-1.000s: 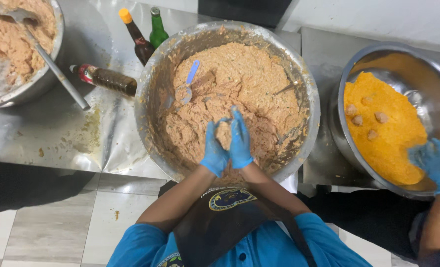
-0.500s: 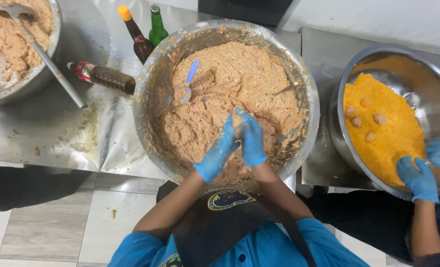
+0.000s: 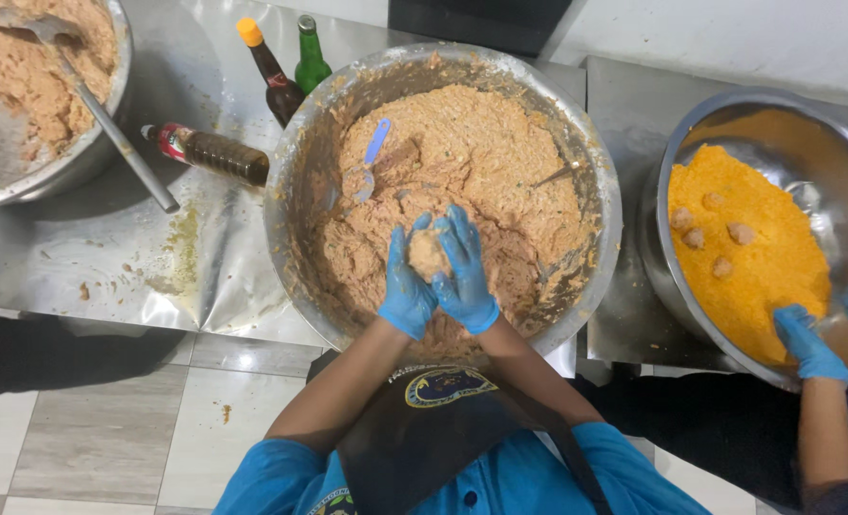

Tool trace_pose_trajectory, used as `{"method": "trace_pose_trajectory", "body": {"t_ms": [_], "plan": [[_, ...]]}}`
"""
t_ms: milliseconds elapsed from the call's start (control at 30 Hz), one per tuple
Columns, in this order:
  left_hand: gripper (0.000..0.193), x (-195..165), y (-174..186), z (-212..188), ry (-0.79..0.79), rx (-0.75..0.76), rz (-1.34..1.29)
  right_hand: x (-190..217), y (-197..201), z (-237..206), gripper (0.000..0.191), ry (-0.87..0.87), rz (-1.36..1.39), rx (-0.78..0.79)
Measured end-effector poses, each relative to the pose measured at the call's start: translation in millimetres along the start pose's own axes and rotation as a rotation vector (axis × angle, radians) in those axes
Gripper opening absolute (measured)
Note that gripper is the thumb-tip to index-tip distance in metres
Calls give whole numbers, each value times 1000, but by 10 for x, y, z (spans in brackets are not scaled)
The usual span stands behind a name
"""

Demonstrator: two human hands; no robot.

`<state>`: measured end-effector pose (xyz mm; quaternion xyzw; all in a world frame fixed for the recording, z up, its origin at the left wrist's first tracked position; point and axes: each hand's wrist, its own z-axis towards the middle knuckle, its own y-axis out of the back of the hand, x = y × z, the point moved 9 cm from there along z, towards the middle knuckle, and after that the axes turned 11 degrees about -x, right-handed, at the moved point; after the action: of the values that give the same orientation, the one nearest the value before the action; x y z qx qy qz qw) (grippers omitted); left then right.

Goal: The person pinches portions of orange-brown dough mixture from a large metal bowl and rolls each portion between both gloved palms into a ball, then places the balls into a second bowl of orange coating, where a coworker also coats balls and moves finished ones to a third bowl.

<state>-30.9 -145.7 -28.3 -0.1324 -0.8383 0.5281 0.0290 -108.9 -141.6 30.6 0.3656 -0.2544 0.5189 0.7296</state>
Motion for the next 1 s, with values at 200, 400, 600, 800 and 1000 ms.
{"method": "trace_pose_trajectory", "body": {"t_ms": [200,400,600,800,1000], "plan": [[72,95,-369,-459,-320,369,998,-589,141,-196,73,-858,647,-328],[69,-159,-193,-24,-403,73,639,-400,96,-57,72,-679,623,-106],[62,46,360,317,-18,-68,-49,178,117,54,62,96,98,36],[59,188,197,22,-326,128,456,19,46,-10,84,-112,216,91],[35,380,443,105,117,-129,118,-145,297,-5,89,-292,591,-40]]}}
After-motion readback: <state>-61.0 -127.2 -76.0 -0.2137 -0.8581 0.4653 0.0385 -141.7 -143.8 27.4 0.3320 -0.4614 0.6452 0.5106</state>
